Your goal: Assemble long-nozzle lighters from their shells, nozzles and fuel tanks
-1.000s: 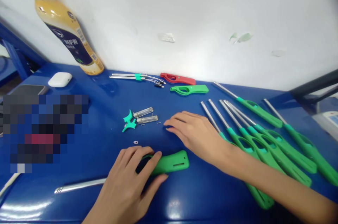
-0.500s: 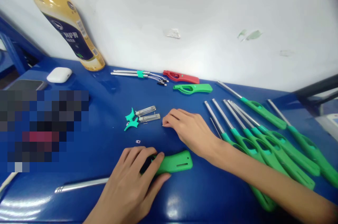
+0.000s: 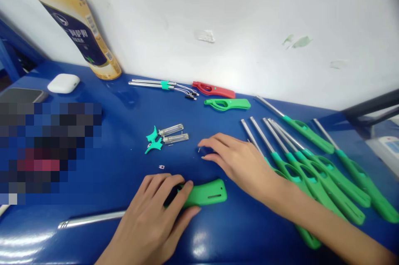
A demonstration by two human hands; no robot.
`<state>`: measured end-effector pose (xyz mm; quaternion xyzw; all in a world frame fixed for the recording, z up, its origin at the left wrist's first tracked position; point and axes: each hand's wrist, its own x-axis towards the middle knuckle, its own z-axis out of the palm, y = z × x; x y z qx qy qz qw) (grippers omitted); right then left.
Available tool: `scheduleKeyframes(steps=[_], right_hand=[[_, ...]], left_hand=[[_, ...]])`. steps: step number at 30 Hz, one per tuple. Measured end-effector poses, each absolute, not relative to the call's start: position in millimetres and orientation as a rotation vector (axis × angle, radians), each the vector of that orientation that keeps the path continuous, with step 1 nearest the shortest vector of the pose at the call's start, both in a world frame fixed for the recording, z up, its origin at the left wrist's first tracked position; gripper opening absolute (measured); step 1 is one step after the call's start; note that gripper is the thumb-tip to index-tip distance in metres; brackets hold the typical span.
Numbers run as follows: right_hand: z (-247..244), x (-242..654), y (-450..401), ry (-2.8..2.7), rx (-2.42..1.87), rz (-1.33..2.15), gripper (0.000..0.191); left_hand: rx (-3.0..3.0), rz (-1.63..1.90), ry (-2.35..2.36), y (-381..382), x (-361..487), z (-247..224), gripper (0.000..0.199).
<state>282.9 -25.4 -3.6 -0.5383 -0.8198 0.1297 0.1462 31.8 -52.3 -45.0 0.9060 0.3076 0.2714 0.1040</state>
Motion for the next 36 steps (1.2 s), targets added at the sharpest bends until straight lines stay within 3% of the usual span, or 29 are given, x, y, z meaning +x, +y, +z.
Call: scheduleKeyframes(steps=[8, 12, 16, 20, 27, 36], right_hand=[[-22, 282, -4, -2.358, -1.464, 0.433, 0.016], [-9, 286, -17, -2.182, -1.450, 0.555, 0.019], [9, 294, -40, -1.969, -1.505, 0.584, 0.009], [16, 304, -75, -1.937, -1.578, 0.508, 0.024], [0, 284, -138, -1.676, -1.708, 0.280, 0.017], [-28, 249, -129, -1.392, -1.763, 0.270, 0.017]], left_hand=[[2.667, 0.819, 0.906, -53, 32, -45, 0.023], [2.657, 0.810, 0.902, -52, 32, -44, 0.024], [2.659, 0.821, 0.903, -53, 33, -44, 0.024], [2.667, 0.806, 0.903, -52, 33, -44, 0.025], [2.751, 0.692, 0.819, -48, 29, -45, 0.027], [2.732, 0.673, 0.794, -48, 27, -47, 0.027]])
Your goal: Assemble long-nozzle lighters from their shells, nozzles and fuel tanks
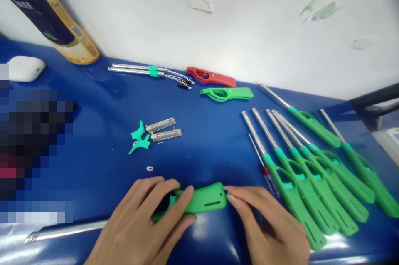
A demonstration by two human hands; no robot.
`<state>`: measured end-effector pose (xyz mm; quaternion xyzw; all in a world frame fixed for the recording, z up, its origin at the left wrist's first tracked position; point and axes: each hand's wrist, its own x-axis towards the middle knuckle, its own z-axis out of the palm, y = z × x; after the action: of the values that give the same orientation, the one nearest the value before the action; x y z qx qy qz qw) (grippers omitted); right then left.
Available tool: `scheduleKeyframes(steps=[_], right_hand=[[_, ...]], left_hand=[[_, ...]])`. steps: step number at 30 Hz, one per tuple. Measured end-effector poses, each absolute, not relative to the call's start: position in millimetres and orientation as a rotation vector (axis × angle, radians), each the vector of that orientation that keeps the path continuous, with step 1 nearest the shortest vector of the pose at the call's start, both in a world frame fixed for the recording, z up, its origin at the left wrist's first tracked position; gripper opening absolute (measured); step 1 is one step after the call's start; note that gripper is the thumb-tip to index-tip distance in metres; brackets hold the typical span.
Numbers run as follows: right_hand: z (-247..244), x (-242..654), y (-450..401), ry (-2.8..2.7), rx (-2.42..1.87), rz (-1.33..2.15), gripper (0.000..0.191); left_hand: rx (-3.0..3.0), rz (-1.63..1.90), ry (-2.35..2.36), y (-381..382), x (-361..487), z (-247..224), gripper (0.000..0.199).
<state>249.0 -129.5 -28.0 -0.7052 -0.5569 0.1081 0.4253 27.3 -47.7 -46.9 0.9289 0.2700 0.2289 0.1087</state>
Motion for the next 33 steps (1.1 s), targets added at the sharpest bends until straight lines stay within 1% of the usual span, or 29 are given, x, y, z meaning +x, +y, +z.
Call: scheduleKeyframes(steps=[2, 6, 11, 24, 28, 33], right_hand=[[-30, 246, -128, -1.422, -1.745, 0.280, 0.018], [-31, 238, -130, -1.310, -1.770, 0.240, 0.012], [-33, 234, -132, -1.264, -1.806, 0.209, 0.014], [-31, 251, -131, -1.418, -1.765, 0.363, 0.013], [-32, 246, -137, -1.369, -1.767, 0.328, 0.017], [-36, 239, -143, -1.440, -1.792, 0.137, 0.030]], left_hand=[[2.721, 0.688, 0.810, -48, 29, -47, 0.026], [2.674, 0.723, 0.845, -50, 31, -45, 0.025], [2.659, 0.713, 0.838, -50, 31, -44, 0.025], [2.653, 0.690, 0.871, -51, 30, -44, 0.025], [2.681, 0.669, 0.835, -51, 28, -45, 0.025], [2.678, 0.607, 0.875, -57, 23, -49, 0.030]])
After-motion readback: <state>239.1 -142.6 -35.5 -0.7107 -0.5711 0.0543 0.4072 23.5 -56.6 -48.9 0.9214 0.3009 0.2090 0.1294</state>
